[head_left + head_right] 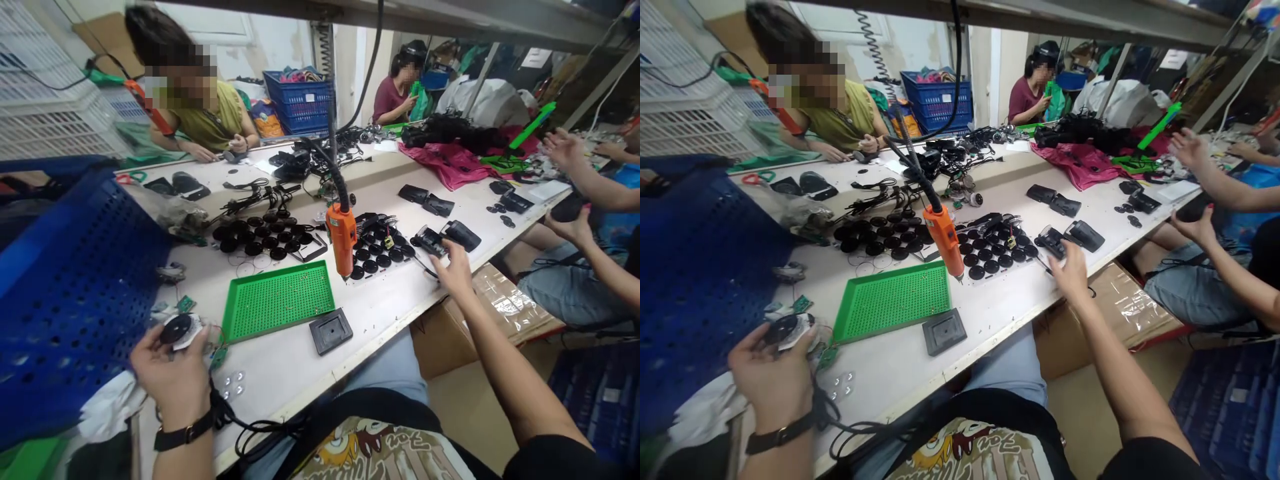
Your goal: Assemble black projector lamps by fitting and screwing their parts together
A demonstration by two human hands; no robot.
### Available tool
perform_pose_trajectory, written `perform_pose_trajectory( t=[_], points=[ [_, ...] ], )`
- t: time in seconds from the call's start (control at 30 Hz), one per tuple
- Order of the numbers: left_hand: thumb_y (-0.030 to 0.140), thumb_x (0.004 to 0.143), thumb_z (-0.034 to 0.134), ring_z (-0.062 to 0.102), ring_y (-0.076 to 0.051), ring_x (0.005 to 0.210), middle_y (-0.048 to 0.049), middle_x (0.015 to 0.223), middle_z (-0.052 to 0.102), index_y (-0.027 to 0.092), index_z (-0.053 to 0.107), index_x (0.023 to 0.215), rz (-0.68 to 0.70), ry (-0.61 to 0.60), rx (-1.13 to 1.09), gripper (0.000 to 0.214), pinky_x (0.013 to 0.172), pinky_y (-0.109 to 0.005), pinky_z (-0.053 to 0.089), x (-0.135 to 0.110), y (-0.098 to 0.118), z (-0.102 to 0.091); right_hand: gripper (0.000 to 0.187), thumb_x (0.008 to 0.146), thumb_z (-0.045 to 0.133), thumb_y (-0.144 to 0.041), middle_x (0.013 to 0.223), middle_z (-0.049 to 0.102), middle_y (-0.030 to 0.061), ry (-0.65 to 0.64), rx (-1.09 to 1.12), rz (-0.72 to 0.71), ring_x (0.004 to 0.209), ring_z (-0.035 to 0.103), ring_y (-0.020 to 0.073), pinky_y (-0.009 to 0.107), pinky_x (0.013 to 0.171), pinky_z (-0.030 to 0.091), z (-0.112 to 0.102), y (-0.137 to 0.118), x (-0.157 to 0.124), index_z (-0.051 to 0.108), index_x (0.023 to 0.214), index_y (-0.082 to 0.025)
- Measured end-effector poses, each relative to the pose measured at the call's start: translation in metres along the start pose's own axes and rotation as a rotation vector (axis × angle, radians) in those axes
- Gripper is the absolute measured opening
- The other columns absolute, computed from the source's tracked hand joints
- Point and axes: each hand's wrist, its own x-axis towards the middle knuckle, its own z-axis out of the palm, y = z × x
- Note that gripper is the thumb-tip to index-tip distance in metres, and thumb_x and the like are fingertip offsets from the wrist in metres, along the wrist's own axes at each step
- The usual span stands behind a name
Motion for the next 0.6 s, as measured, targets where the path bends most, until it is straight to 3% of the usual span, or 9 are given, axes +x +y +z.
perform_pose_trajectory(
  t=[0.1, 0.2, 0.3, 0.43, 0.53, 0.6],
  points=[
    [0.029, 0.063, 0.088, 0.06, -0.039, 0.134, -0.0078, 0.125, 0.064, 0.026, 0.053, 0.118, 0.025, -0.098, 0.121, 0.066, 0.111, -0.066, 0.049, -0.008, 0.004, -0.001, 0.065, 0.081, 0.067, -0.047, 0.136, 0.059, 0.0283, -0.036, -0.102, 0.083, 0.132, 0.052, 0.0428, 0.068, 0.115, 0.036, 0.0, 0.045, 0.04, 0.057, 0.134, -0.01],
    [0.035, 0.069, 0.087, 0.06, -0.042, 0.133, -0.0104, 0.132, 0.063, 0.026, 0.055, 0.123, 0.088, -0.125, 0.271, 0.063, 0.112, -0.068, 0.047, -0.014, 0.008, -0.001, 0.069, 0.079, 0.069, -0.048, 0.14, 0.057, 0.0293, -0.081, -0.165, 0.083, 0.136, 0.048, 0.0464, 0.072, 0.115, 0.033, 0.008, 0.058, 0.059, 0.057, 0.135, -0.009],
    [0.04, 0.079, 0.082, 0.061, -0.043, 0.132, -0.0125, 0.134, 0.062, 0.025, 0.054, 0.129, 0.104, -0.186, 0.337, 0.059, 0.115, -0.068, 0.045, -0.016, 0.01, 0.0, 0.061, 0.087, 0.064, -0.041, 0.149, 0.052, 0.0267, -0.143, -0.188, -0.013, 0.142, 0.044, 0.0438, 0.066, 0.119, 0.032, 0.027, 0.049, 0.078, 0.057, 0.14, -0.011],
    [0.042, 0.085, 0.075, 0.055, -0.046, 0.139, -0.017, 0.14, 0.06, 0.023, 0.053, 0.133, 0.157, -0.243, 0.447, 0.056, 0.118, -0.069, 0.041, -0.016, 0.008, 0.001, 0.046, 0.096, 0.058, -0.028, 0.146, 0.058, 0.018, -0.328, -0.158, -0.164, 0.125, 0.063, 0.0292, 0.051, 0.112, 0.048, 0.073, 0.025, 0.123, 0.058, 0.141, -0.018],
    [0.035, 0.089, 0.07, 0.051, -0.047, 0.144, -0.0201, 0.144, 0.059, 0.021, 0.053, 0.136, 0.216, -0.293, 0.506, 0.052, 0.119, -0.072, 0.038, -0.015, 0.002, 0.001, 0.039, 0.098, 0.064, -0.037, 0.136, 0.065, 0.0121, -0.409, -0.148, -0.218, 0.117, 0.067, 0.0241, 0.049, 0.104, 0.056, 0.109, 0.01, 0.158, 0.063, 0.132, -0.018],
    [0.032, 0.09, 0.068, 0.048, -0.045, 0.147, -0.023, 0.148, 0.056, 0.019, 0.052, 0.139, 0.244, -0.324, 0.527, 0.053, 0.121, -0.071, 0.036, -0.014, 0.0, 0.001, 0.036, 0.098, 0.066, -0.042, 0.125, 0.069, 0.0088, -0.426, -0.131, -0.245, 0.11, 0.069, 0.0215, 0.045, 0.096, 0.06, 0.119, 0.004, 0.171, 0.066, 0.124, -0.017]
  ],
)
